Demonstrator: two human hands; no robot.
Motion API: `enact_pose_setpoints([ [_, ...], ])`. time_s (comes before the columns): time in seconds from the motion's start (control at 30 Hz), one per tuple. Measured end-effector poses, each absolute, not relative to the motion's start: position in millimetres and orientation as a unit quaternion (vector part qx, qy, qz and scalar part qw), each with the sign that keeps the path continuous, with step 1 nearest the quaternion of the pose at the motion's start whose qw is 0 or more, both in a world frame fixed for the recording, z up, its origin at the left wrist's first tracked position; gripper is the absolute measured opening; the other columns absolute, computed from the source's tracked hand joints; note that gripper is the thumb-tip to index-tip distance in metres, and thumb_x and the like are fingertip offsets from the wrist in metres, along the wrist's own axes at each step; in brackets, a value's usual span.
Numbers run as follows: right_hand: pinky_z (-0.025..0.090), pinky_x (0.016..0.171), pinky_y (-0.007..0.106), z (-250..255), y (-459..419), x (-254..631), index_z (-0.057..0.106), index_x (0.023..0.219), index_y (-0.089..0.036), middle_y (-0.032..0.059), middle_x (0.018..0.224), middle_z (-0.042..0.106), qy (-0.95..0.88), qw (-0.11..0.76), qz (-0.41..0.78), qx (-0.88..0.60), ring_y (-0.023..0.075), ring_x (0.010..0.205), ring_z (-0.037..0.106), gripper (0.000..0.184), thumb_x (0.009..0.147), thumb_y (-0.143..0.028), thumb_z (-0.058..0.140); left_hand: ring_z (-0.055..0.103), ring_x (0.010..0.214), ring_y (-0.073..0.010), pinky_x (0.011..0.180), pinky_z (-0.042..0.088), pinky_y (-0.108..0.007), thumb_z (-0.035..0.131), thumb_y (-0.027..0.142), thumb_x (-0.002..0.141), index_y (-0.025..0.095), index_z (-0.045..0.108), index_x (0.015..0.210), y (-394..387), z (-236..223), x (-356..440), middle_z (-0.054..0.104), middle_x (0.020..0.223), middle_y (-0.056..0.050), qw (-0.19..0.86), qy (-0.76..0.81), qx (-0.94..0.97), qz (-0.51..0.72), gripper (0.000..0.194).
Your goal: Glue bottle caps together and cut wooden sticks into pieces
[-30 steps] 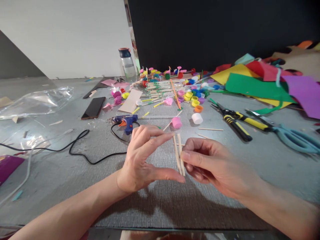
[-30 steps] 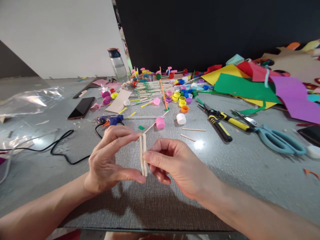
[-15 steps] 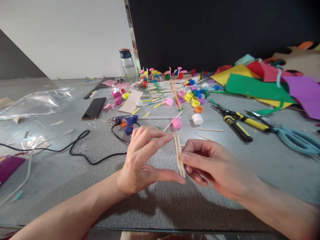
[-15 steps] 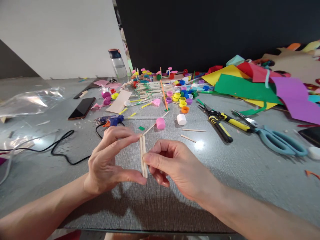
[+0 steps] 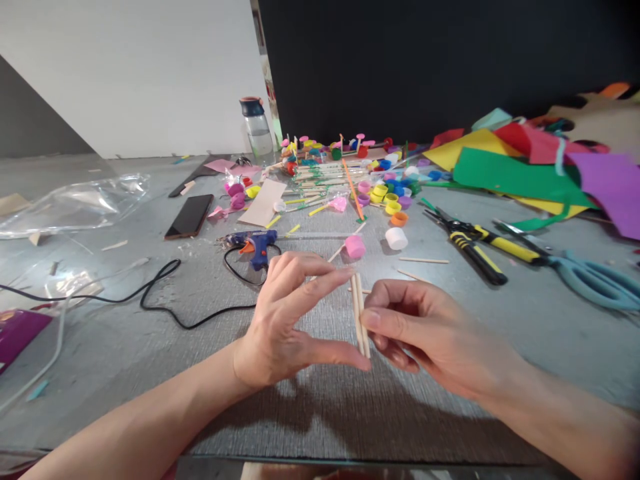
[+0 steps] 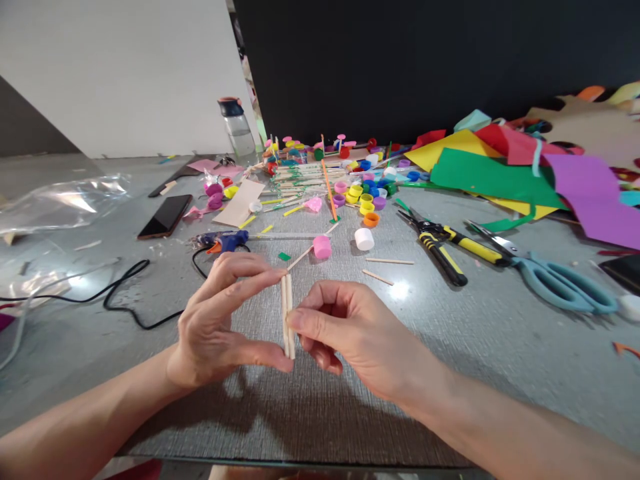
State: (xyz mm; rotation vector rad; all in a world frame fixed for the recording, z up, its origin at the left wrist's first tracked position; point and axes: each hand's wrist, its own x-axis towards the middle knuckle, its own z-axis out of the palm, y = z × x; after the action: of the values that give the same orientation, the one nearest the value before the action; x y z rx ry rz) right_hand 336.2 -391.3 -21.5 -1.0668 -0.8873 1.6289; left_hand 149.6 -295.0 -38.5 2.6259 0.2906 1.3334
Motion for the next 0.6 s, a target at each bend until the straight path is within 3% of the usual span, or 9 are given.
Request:
enact_pose_setpoints([
  [0.33,0.029,0.04,0.02,-22.9,-393.7,338.4,0.061,0.07,-0.019,-0.0048,0.06,0.061,-0.382,0.474,0.666,-0.43,0.0049,0.044,0.047,0.027,0.08,-0.034,0.081,0.062,0.099,-0.0234,0.086,0.053,-0.04,0.078,0.067,0.065,0.023,0.057,0.137,-293.7,-36.2,147.7,0.065,0.113,-0.009,0.125,0.086,0.893,0.424,0.087],
  [0.6,0.03,0.041,0.02,-23.1,-393.4,338.3,0.062,0.071,-0.019,-0.0047,0.06,0.06,-0.398,0.459,0.656,-0.448,0.0052,0.044,0.047,0.025,0.08,-0.033,0.08,0.063,0.096,-0.0236,0.085,0.052,-0.041,0.079,0.068,0.064,0.021,0.06,0.132,-288.7,-36.7,148.7,0.067,0.107,-0.008,0.1,0.058,0.896,0.428,0.084],
])
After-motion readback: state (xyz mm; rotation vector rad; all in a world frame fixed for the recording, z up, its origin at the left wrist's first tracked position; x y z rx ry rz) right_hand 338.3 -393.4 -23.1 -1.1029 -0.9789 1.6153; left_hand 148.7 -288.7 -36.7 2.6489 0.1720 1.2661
